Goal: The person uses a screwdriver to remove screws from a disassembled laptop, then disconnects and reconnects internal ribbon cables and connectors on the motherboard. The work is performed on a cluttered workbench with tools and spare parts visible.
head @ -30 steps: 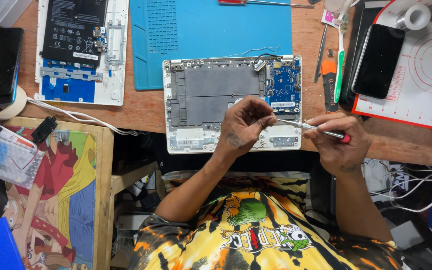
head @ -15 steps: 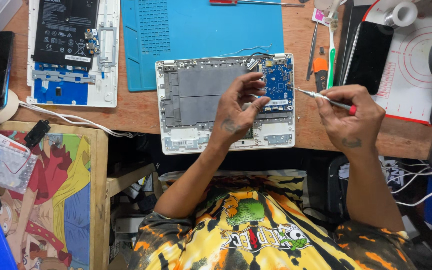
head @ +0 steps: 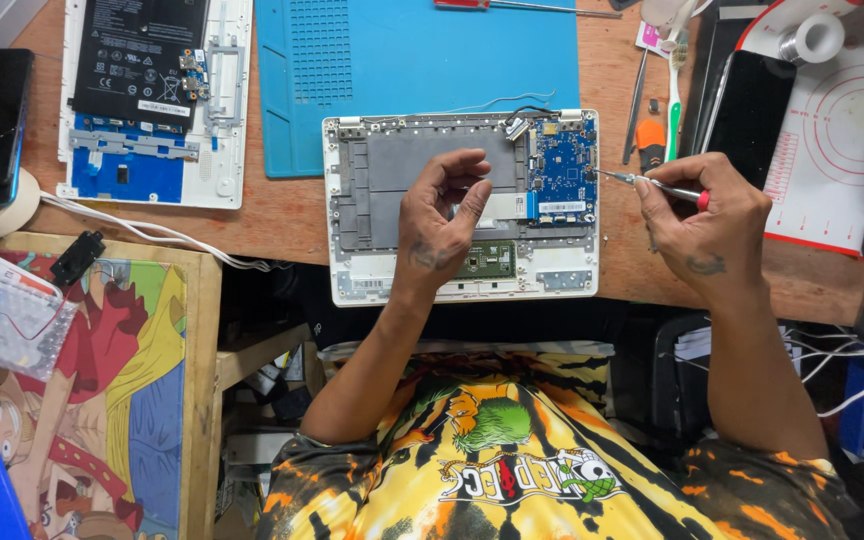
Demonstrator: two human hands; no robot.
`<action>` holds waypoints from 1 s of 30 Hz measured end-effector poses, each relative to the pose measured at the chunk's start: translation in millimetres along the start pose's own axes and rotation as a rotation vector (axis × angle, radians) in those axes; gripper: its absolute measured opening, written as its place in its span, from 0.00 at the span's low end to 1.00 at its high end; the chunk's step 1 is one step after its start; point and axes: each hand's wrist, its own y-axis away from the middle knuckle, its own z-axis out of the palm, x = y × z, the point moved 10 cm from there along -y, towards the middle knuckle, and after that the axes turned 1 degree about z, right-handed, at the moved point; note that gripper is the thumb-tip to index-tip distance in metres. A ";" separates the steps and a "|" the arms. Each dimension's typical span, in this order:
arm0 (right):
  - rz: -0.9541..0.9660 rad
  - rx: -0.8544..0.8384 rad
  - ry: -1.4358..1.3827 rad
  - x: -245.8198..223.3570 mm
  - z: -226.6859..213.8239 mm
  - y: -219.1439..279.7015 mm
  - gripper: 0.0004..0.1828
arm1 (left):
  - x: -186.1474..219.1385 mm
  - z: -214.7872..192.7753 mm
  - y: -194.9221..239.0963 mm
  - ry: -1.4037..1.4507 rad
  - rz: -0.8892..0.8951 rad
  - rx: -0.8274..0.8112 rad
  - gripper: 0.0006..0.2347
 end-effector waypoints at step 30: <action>-0.395 -0.256 0.415 -77.3 19.9 -59.6 0.22 | 32.3 -36.5 0.9 -0.236 0.121 0.095 0.08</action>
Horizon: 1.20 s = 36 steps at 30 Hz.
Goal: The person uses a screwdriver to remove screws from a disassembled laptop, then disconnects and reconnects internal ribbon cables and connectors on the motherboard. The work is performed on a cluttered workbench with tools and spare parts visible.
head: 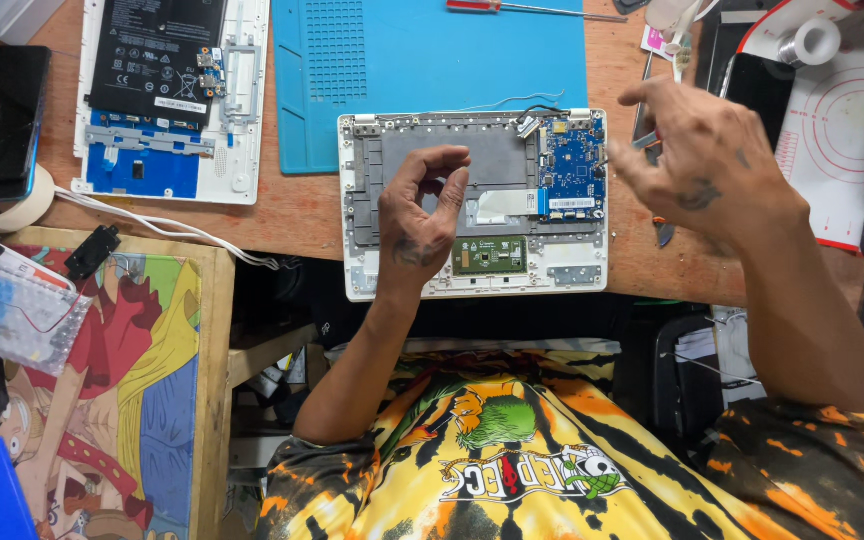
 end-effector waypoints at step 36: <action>0.216 -0.124 -0.111 25.4 29.5 7.0 0.13 | 11.6 -3.8 0.0 -0.035 0.035 0.021 0.06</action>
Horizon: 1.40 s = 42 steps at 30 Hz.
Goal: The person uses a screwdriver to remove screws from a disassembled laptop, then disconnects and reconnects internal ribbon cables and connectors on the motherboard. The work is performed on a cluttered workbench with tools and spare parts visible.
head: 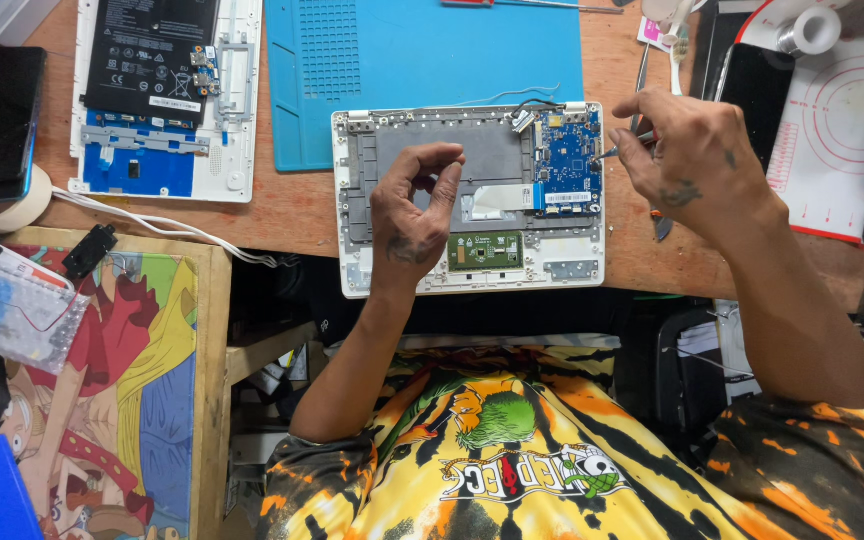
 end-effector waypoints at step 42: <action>0.022 0.382 -0.404 58.2 17.8 -14.5 0.14 | 13.0 88.0 16.9 -0.563 0.356 -0.424 0.12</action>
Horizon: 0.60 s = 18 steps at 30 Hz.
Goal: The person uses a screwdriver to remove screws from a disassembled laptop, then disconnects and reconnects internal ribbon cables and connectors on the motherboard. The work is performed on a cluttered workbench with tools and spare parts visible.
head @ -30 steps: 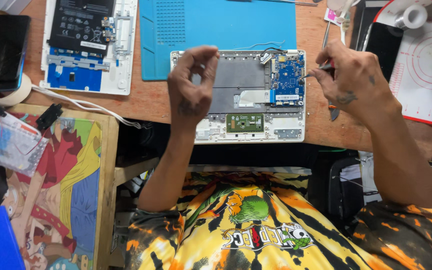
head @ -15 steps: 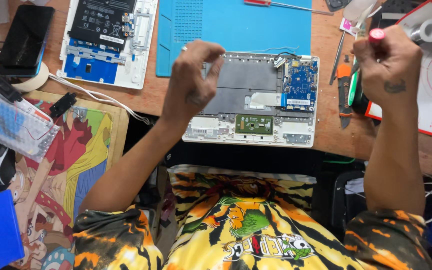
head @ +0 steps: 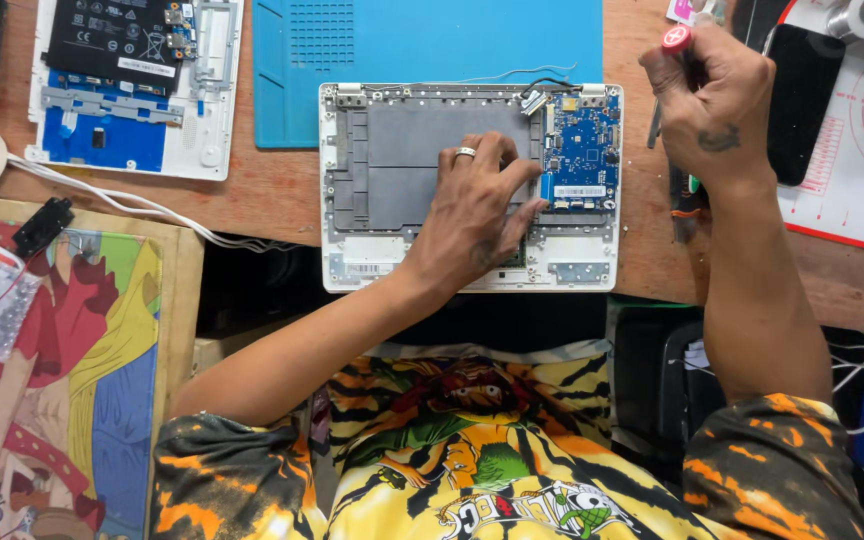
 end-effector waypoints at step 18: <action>-0.290 -0.005 0.039 -18.6 12.0 10.4 0.11 | -19.4 0.8 -13.6 0.276 -0.192 0.033 0.05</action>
